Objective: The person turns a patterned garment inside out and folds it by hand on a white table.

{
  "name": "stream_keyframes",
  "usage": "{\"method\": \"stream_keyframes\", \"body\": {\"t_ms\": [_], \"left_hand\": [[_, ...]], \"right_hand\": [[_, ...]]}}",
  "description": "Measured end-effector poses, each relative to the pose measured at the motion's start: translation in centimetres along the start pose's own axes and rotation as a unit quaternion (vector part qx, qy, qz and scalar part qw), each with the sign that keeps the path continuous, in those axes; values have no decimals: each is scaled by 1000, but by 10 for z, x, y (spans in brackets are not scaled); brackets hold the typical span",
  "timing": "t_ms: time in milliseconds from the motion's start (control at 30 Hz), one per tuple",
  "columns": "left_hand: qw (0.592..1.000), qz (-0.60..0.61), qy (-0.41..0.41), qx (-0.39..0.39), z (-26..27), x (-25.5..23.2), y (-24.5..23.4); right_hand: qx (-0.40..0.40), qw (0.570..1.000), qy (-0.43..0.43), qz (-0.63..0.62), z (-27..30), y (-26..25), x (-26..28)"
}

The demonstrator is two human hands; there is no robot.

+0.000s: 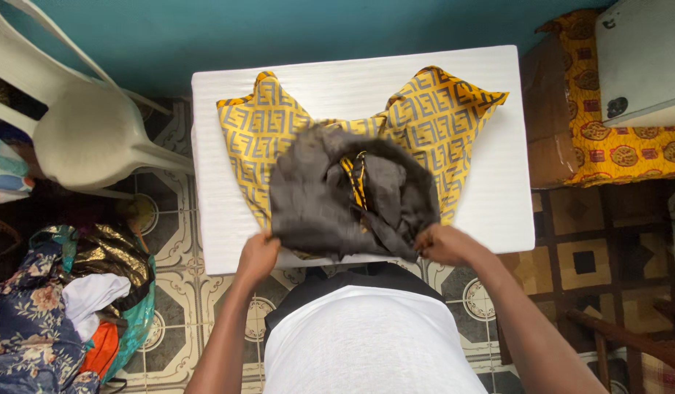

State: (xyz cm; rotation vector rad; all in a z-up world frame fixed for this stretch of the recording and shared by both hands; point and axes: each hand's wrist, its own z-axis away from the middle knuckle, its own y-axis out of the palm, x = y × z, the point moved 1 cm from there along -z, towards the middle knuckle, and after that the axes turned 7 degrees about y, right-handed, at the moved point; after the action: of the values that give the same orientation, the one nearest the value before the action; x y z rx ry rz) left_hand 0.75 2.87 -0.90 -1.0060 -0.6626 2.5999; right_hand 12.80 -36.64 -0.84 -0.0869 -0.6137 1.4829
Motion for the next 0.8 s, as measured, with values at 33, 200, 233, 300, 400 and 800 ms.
{"method": "stream_keyframes", "body": {"t_ms": [33,200,233,300,400,800], "left_hand": [[996,-66,-55,40,3,6,3],[987,37,46,-150,26,13,16],[976,37,64,-204,27,3,16],[946,68,184,-258,29,-26,14],[901,94,346,-247,33,-83,23],[963,-114,221,-100,-48,-120,70]], "right_hand": [[18,998,51,18,3,10,-3],[-132,985,107,26,36,6,15],[-166,974,153,29,37,0,27],[-319,937,91,-111,36,-11,48],[-379,882,58,-273,10,-27,62],[-158,831,-11,-533,-49,-34,73]]}}
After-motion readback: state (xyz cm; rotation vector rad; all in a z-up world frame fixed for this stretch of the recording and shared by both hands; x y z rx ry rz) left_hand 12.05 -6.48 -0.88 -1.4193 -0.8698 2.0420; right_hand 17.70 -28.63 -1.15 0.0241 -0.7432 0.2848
